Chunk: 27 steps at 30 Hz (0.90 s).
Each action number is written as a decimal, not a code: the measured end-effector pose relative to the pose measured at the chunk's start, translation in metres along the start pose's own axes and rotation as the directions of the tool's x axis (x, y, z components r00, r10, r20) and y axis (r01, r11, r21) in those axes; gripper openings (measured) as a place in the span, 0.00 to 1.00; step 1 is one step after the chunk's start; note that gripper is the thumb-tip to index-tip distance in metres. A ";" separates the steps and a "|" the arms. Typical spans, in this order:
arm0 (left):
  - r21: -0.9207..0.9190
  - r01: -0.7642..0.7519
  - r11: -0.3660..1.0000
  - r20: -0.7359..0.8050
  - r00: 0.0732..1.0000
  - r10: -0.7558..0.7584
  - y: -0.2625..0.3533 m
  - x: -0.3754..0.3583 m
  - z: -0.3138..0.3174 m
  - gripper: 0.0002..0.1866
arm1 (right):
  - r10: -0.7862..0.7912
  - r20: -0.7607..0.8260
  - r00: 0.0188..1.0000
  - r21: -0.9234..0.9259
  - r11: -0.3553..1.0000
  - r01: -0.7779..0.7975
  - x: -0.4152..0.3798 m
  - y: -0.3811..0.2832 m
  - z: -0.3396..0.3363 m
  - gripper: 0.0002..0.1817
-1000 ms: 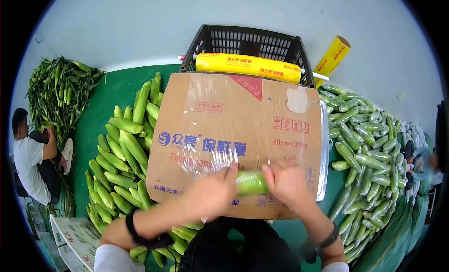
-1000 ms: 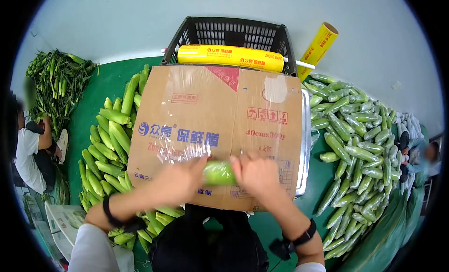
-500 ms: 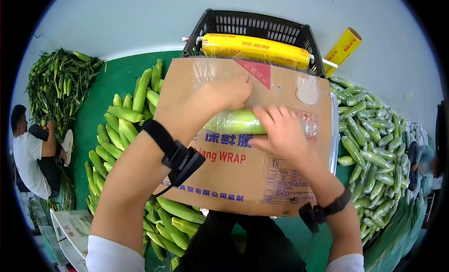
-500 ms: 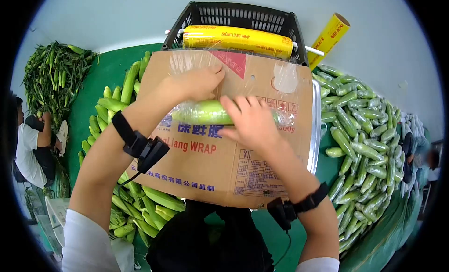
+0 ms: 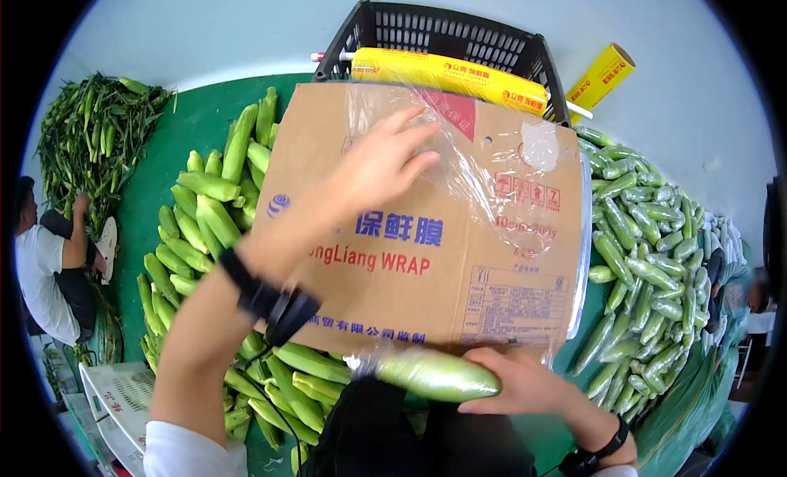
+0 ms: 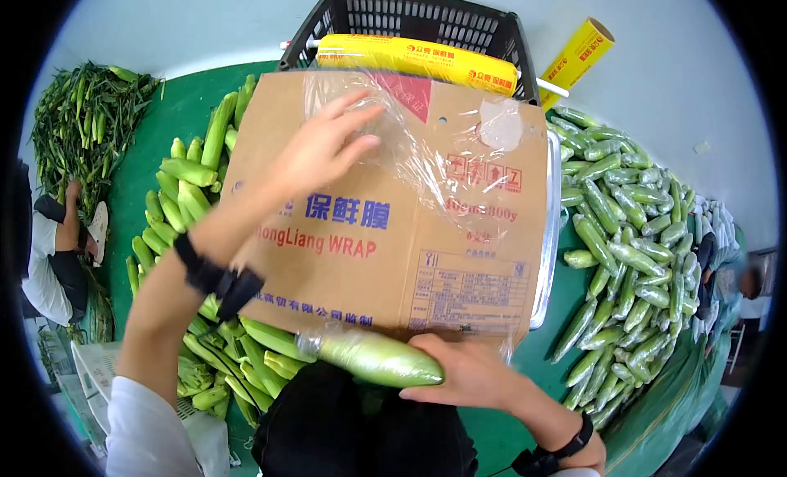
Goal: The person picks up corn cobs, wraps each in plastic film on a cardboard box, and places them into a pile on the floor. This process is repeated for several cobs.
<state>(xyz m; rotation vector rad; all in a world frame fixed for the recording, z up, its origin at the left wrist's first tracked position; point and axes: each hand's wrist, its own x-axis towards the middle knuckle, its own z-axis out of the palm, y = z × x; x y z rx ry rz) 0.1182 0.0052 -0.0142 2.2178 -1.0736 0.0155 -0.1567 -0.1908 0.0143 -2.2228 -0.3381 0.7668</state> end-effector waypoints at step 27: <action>-0.826 0.081 0.558 -0.350 0.702 -0.620 0.094 -0.080 0.005 0.18 | 0.287 -0.302 0.909 0.876 0.459 0.146 0.032 -0.005 -0.019 0.27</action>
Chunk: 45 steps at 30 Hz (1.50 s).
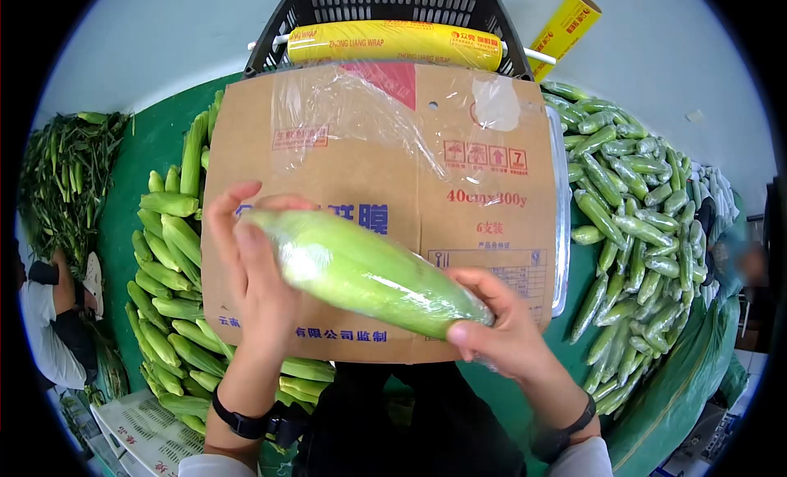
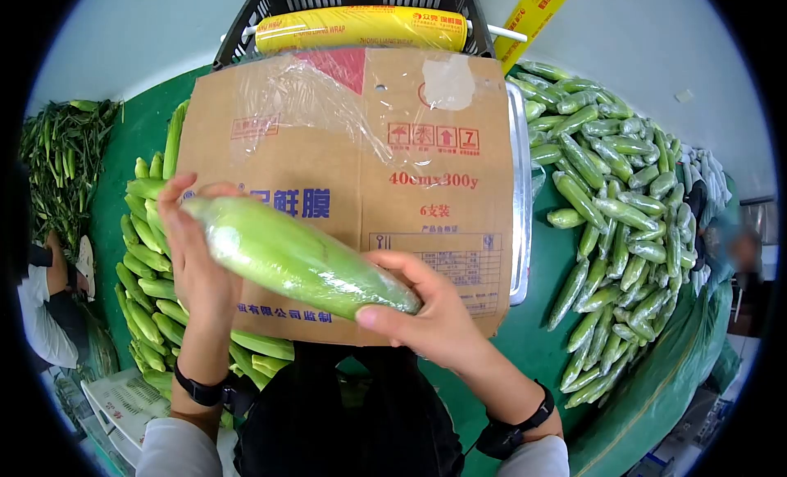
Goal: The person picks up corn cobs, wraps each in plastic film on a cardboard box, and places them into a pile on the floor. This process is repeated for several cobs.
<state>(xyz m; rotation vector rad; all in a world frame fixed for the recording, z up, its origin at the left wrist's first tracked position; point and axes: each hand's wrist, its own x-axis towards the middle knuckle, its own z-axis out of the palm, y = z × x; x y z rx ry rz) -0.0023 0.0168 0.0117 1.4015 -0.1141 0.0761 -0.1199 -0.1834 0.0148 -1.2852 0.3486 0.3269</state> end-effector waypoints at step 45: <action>0.700 -0.690 0.183 0.706 0.708 -0.032 -0.019 -0.015 -0.074 0.28 | -0.602 -0.722 0.342 -0.649 0.416 -0.638 -0.125 0.162 -0.382 0.21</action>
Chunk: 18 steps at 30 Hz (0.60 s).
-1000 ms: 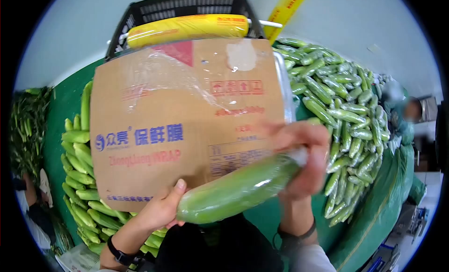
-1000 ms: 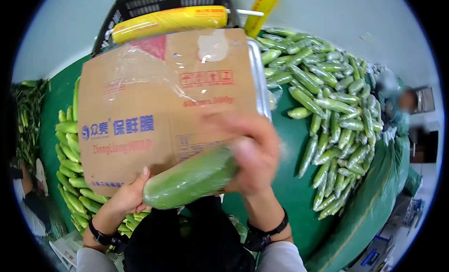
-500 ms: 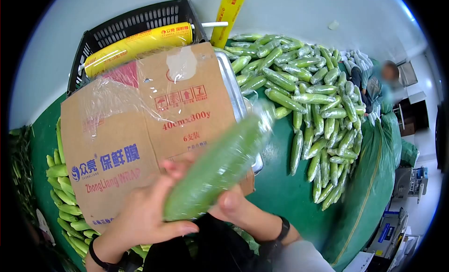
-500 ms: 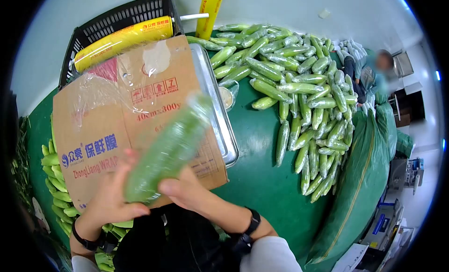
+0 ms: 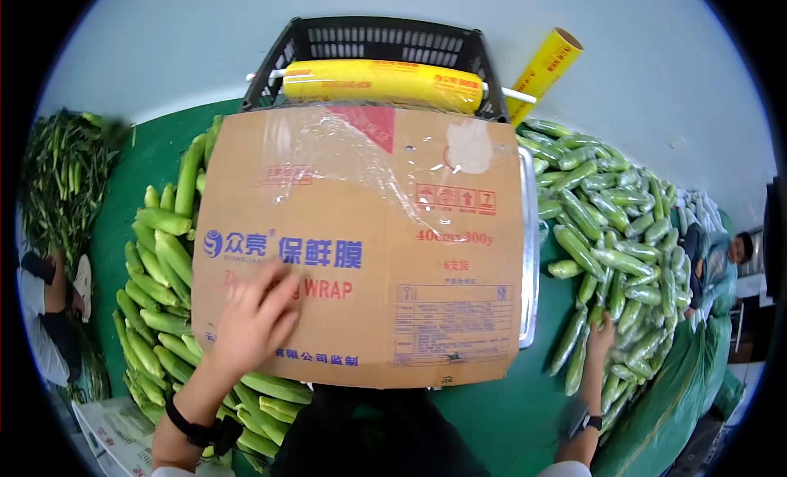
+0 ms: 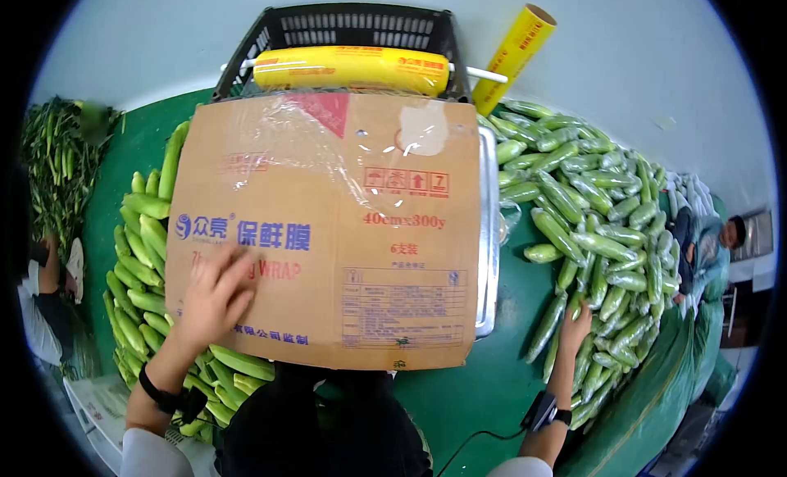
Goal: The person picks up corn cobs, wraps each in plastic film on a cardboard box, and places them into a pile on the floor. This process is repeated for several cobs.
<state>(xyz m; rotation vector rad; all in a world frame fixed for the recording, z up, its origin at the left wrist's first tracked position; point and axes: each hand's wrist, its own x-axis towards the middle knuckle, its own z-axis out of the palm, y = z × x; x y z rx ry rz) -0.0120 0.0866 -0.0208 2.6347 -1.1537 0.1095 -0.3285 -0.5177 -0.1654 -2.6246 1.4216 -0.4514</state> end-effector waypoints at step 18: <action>-0.119 -0.097 0.988 -0.403 0.914 0.041 -0.086 0.014 -0.028 0.10 | -0.610 0.264 0.747 0.801 0.570 0.182 -0.037 -0.337 -0.071 0.06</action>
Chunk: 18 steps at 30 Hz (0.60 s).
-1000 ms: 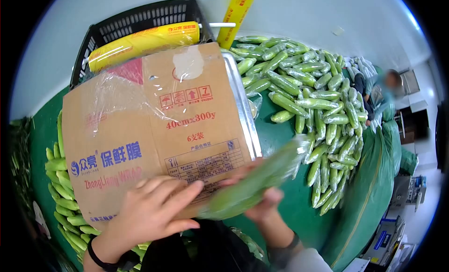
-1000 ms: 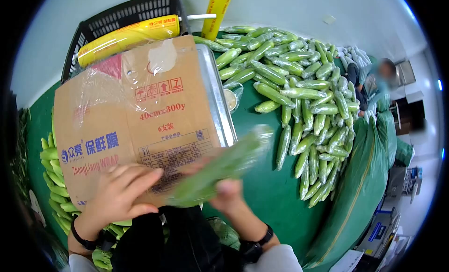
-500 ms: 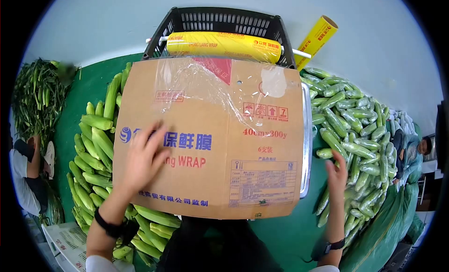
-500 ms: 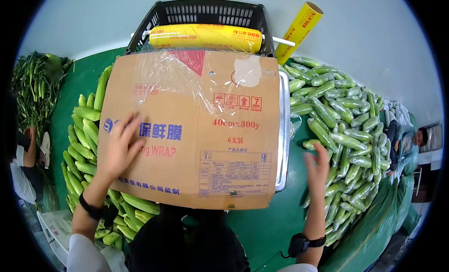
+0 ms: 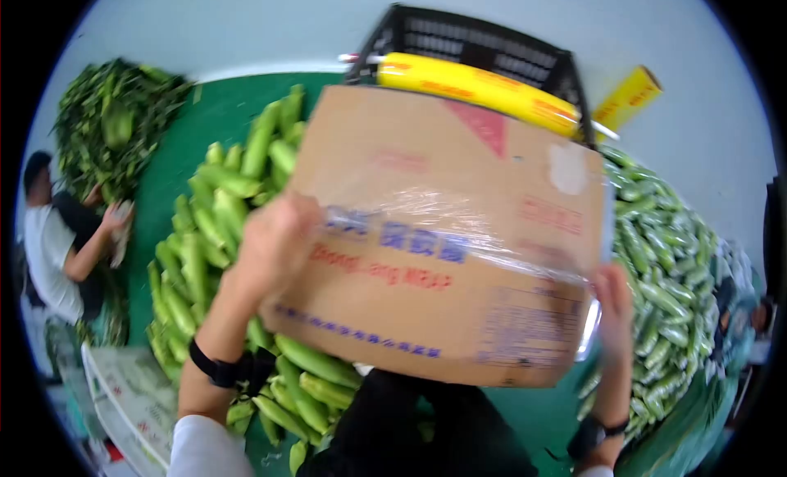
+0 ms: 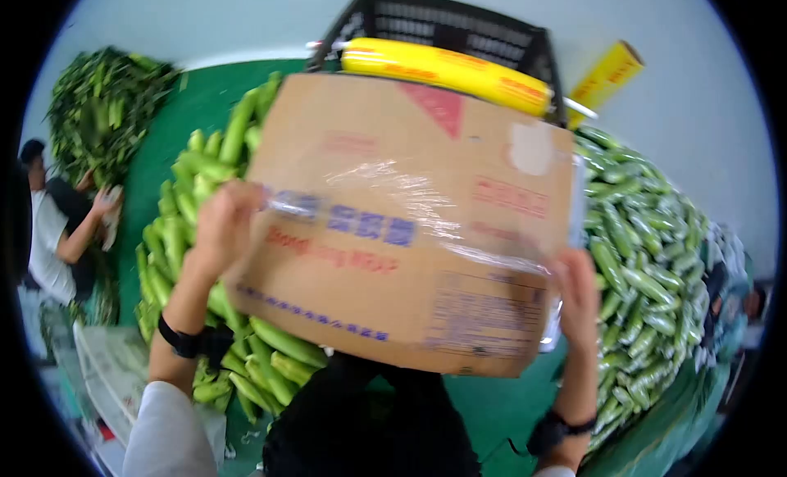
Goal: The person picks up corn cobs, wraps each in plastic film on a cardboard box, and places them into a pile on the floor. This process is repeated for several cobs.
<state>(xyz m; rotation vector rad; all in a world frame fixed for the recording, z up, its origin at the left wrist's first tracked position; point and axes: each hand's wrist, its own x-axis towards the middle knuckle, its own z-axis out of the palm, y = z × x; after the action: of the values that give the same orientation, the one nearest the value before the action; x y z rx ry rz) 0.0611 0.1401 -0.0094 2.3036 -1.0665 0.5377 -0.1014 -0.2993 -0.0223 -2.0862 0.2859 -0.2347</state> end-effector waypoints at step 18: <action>0.708 0.511 0.487 0.222 0.494 -0.841 -0.095 -0.290 -0.006 0.46 | 0.141 0.242 0.960 -0.293 0.954 -0.066 -0.100 -0.022 0.029 0.03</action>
<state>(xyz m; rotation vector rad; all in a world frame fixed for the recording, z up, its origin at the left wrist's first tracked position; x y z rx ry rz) -0.0411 0.3602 -0.1947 3.2469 0.0446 -0.2531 -0.1860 -0.2354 -0.0226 -2.3450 0.2818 0.1560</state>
